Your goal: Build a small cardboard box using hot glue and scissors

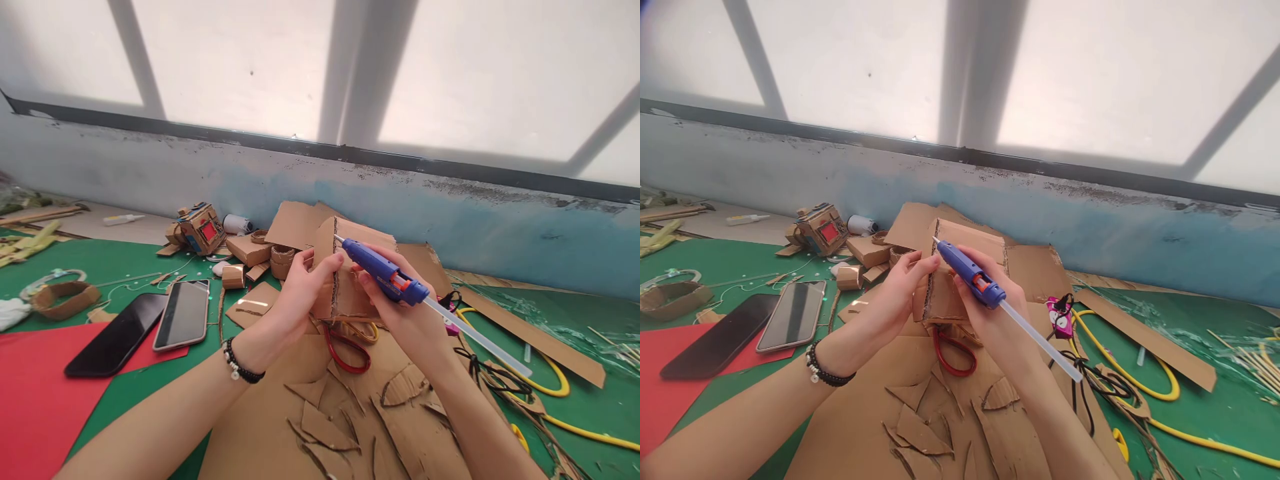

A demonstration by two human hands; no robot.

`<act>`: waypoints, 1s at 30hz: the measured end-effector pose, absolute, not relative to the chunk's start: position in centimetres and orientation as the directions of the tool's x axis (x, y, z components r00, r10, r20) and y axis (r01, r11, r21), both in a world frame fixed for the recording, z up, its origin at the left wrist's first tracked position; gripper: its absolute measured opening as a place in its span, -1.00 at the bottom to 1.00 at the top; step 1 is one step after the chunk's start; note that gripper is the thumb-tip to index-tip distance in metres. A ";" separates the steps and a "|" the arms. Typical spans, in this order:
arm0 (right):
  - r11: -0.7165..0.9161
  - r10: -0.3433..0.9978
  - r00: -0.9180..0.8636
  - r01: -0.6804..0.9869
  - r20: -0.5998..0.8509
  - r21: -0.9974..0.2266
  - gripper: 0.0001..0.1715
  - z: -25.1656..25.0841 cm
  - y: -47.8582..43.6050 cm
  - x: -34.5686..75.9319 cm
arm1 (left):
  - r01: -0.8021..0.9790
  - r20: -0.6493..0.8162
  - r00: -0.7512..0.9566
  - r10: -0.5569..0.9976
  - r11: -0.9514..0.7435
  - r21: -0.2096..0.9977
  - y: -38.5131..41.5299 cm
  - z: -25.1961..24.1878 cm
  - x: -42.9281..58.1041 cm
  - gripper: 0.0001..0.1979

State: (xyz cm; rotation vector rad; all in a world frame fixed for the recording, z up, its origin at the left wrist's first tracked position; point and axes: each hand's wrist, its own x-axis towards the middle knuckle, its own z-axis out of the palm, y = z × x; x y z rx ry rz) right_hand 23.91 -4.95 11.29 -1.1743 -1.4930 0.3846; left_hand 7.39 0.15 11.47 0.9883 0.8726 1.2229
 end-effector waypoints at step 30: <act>0.440 0.824 0.138 0.456 0.550 -0.773 -0.17 10.8 -4.5 24.0 | -0.411 -0.138 0.223 0.965 0.222 0.884 1.5 10.8 7.5 -0.50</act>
